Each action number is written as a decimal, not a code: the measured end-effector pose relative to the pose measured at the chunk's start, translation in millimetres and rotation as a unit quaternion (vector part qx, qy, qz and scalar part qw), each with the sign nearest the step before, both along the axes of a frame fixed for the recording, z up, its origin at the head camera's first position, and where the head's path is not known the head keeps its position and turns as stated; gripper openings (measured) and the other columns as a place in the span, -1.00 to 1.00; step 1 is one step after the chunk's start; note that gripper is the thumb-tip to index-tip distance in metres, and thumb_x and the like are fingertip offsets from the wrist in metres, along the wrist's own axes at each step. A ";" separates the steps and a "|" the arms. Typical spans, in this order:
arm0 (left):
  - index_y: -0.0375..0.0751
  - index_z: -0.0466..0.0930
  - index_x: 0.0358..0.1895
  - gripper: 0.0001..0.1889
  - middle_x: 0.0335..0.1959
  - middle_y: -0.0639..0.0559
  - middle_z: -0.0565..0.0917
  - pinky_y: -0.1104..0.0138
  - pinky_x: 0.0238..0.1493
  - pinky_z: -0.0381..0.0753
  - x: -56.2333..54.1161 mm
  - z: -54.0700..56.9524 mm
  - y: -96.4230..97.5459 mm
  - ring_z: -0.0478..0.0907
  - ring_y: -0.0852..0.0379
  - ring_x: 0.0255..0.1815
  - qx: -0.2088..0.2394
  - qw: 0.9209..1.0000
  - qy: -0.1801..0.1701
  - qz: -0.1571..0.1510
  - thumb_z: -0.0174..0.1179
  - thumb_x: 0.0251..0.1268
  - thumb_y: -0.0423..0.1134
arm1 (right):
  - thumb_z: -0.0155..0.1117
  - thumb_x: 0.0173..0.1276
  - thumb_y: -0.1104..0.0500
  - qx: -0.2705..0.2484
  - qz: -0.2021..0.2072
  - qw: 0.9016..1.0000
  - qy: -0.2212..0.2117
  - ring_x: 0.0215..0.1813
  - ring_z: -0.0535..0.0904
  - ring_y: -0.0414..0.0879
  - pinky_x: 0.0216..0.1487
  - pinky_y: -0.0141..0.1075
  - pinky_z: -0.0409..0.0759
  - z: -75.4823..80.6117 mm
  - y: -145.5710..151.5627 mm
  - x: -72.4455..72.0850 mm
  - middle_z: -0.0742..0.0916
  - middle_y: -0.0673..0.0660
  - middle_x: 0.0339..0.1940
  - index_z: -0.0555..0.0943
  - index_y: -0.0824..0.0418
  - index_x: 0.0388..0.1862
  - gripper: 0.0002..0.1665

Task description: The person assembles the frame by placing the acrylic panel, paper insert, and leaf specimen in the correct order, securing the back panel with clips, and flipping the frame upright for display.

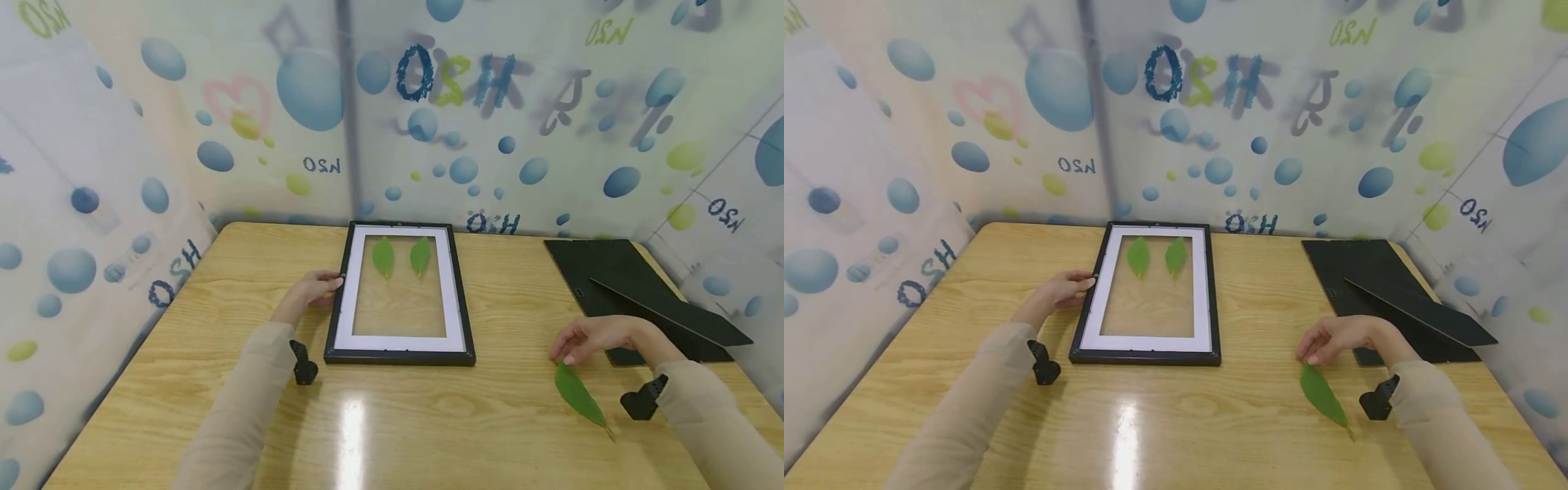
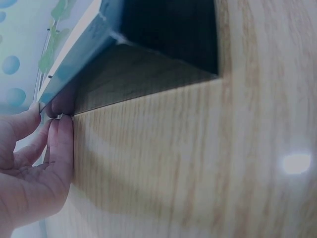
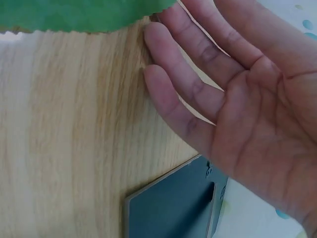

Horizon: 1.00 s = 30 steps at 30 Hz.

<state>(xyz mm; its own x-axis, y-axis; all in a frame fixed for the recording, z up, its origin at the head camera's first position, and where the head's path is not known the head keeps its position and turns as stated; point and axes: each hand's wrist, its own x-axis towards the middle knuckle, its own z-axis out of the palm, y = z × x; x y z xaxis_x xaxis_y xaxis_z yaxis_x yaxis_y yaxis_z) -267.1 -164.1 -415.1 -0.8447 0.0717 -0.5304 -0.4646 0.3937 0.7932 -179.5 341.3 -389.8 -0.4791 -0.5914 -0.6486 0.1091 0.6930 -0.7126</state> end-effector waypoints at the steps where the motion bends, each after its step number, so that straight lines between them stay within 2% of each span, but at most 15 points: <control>1: -0.25 0.12 0.37 -0.50 0.36 -0.20 0.23 0.19 0.30 0.36 -0.2 -0.1 -0.4 0.24 -0.06 0.34 0.000 1.000 0.001 0.000 -0.10 0.42 -0.23 | 0.21 0.26 0.19 -0.002 0.004 1.000 -0.001 -0.14 0.58 -0.27 -0.12 -0.47 0.54 -0.6 0.8 0.8 0.66 0.16 -0.07 0.50 0.42 0.03 -0.58; 4: -0.26 0.12 0.37 -0.50 0.36 -0.20 0.23 0.19 0.29 0.36 -1.3 -0.5 -1.5 0.25 -0.07 0.34 0.004 1.000 0.005 0.000 -0.10 0.42 -0.23 | 0.23 0.23 0.22 -0.014 0.013 1.000 -0.002 -0.18 0.58 -0.27 -0.15 -0.48 0.54 -3.0 3.2 2.5 0.67 0.15 -0.13 0.50 0.46 0.00 -0.58; 10: -0.28 0.10 0.37 -0.49 0.36 -0.21 0.21 0.20 0.30 0.36 -1.9 1.2 -2.7 0.24 -0.06 0.33 0.008 1.000 0.004 -0.001 -0.10 0.42 -0.23 | 0.24 0.21 0.25 -0.031 0.014 0.999 0.003 -0.24 0.57 -0.29 -0.22 -0.49 0.54 -6.4 4.6 3.1 0.67 0.01 -0.25 0.49 0.52 -0.07 -0.60; 17: -0.27 0.13 0.36 -0.50 0.34 -0.21 0.24 0.20 0.29 0.36 0.0 2.5 -1.5 0.27 -0.04 0.30 0.006 1.000 0.004 0.008 -0.08 0.41 -0.24 | 0.20 0.23 0.27 -0.040 0.004 0.999 -0.035 -0.28 0.59 -0.28 -0.27 -0.47 0.59 -4.7 2.9 1.5 0.69 0.02 -0.28 0.48 0.54 -0.11 -0.64; 23: -0.27 0.16 0.34 -0.52 0.33 -0.20 0.26 0.19 0.29 0.36 2.4 -0.3 -0.1 0.27 -0.05 0.31 -0.001 1.000 0.004 0.006 -0.08 0.41 -0.23 | 0.16 0.27 0.28 -0.056 0.003 0.997 -0.050 -0.25 0.62 -0.23 -0.22 -0.38 0.63 1.1 -0.2 -1.5 0.69 0.04 -0.25 0.49 0.50 -0.13 -0.71; 30: -0.28 0.16 0.34 -0.52 0.33 -0.22 0.26 0.17 0.29 0.36 3.0 -1.2 0.2 0.27 -0.08 0.32 -0.002 1.000 0.015 0.003 -0.09 0.41 -0.23 | 0.14 0.29 0.27 -0.053 0.022 0.998 -0.027 -0.33 0.58 -0.26 -0.24 -0.32 0.63 15.6 -12.8 -15.6 0.64 0.01 -0.31 0.49 0.47 -0.14 -0.73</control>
<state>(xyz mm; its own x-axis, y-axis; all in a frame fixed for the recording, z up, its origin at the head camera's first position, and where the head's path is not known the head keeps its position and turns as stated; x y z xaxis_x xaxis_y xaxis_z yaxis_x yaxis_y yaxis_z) -264.1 -164.0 -416.3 -0.8602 0.0655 -0.5057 -0.4433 0.3941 0.8051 -195.1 328.4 -374.2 -0.4169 -0.6782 -0.6052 0.1209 0.6185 -0.7764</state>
